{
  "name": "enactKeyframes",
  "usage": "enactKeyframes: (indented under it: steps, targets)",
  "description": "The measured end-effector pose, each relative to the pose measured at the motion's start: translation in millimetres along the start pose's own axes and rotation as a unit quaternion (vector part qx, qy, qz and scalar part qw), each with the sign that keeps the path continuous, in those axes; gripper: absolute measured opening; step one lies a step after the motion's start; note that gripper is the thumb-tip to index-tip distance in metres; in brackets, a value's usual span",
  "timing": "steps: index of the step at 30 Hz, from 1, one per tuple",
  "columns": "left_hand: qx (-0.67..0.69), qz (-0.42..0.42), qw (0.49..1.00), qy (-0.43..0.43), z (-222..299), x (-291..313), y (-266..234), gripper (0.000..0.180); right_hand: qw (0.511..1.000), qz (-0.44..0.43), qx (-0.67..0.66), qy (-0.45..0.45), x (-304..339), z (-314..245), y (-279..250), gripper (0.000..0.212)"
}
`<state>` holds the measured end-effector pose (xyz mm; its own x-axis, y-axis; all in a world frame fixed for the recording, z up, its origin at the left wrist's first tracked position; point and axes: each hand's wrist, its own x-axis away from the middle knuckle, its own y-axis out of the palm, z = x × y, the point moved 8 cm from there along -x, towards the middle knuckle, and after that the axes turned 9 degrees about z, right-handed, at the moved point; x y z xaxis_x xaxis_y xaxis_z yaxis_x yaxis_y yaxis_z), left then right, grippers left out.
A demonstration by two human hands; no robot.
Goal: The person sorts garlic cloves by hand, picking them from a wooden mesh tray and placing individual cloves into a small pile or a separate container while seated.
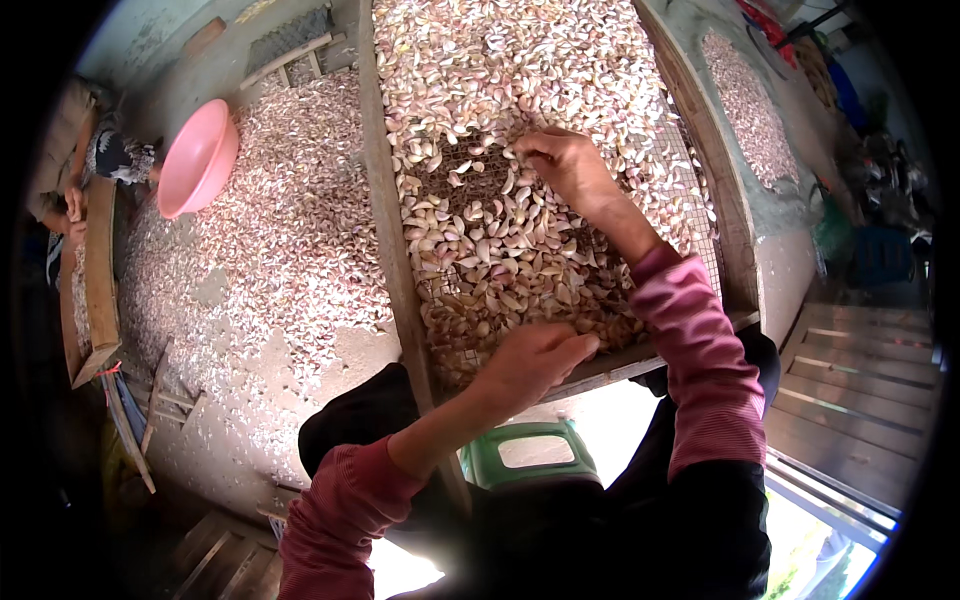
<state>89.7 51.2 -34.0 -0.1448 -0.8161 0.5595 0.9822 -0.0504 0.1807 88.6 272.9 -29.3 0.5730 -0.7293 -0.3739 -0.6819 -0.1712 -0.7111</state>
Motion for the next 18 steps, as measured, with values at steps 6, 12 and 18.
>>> enactKeyframes:
  steps: [6, 12, 18]
  targets:
    - [-0.011, 0.014, 1.0, 0.022, 1, 2, -3, 0.04, 0.995, 0.009, -0.029, 0.09, 4, -1, -25, 0.017]
    - [0.006, 0.012, 1.0, 0.005, -5, 0, -3, 0.037, 0.997, -0.028, -0.014, 0.066, 22, -2, -26, 0.017]
    - [0.006, 0.018, 1.0, 0.019, -4, 1, -1, 0.028, 0.99, -0.131, 0.001, -0.044, 66, -47, -5, 0.018]
